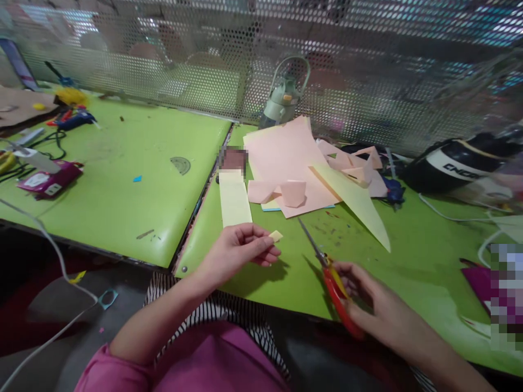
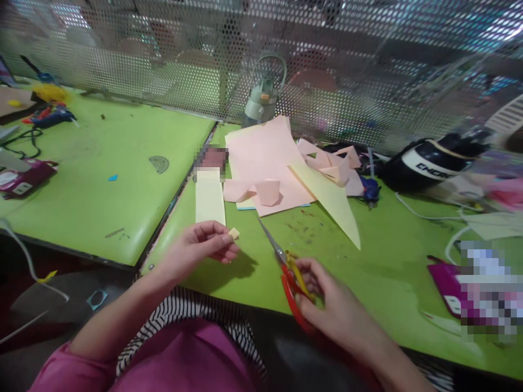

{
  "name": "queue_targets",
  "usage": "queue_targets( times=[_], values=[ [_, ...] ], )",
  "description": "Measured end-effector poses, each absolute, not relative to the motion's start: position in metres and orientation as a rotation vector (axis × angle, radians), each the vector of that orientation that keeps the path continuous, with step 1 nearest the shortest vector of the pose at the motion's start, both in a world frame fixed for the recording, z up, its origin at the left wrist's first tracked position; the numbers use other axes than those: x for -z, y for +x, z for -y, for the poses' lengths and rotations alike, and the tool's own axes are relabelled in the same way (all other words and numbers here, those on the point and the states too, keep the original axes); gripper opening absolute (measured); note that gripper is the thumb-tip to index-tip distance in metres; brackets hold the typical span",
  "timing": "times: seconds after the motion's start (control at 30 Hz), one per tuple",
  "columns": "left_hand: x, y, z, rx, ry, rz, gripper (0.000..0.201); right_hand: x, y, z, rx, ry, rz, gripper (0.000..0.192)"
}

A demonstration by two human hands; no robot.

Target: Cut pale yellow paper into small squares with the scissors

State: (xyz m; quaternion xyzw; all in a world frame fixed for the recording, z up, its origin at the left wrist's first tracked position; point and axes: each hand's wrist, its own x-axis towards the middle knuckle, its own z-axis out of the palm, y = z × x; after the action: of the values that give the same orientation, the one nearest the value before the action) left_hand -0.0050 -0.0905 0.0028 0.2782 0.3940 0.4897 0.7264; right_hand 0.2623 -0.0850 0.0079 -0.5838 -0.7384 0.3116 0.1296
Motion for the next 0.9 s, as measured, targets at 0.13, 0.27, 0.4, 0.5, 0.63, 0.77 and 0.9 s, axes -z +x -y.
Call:
queue_targets(
  times=[0.13, 0.27, 0.4, 0.5, 0.63, 0.77, 0.9],
  values=[
    [-0.009, -0.009, 0.088, -1.076, 0.628, -0.887, 0.013, 0.005, 0.27, 0.104, -1.147, -1.728, 2.042, 0.059],
    [-0.008, -0.011, 0.088, -1.067, 0.659, -0.907, 0.011, 0.009, 0.273, 0.108, -1.06, -1.789, 2.092, 0.067],
    [-0.004, -0.006, 0.09, -1.055, 0.703, -0.901, 0.01, 0.005, 0.27, 0.107, -1.01, -1.807, 2.177, 0.069],
    [-0.002, 0.0, 0.092, -1.045, 0.721, -0.887, 0.007, -0.002, 0.261, 0.105, -0.992, -1.842, 2.203, 0.067],
    [-0.002, 0.005, 0.094, -1.041, 0.724, -0.883, 0.004, -0.01, 0.248, 0.1, -0.941, -1.892, 2.192, 0.065],
    [-0.003, 0.007, 0.094, -1.044, 0.753, -0.898, 0.007, -0.01, 0.248, 0.099, -0.945, -1.861, 2.145, 0.058],
    [-0.005, 0.009, 0.093, -1.043, 0.784, -0.935, 0.008, -0.002, 0.256, 0.1, -1.205, -1.778, 1.979, 0.05]
  ],
)
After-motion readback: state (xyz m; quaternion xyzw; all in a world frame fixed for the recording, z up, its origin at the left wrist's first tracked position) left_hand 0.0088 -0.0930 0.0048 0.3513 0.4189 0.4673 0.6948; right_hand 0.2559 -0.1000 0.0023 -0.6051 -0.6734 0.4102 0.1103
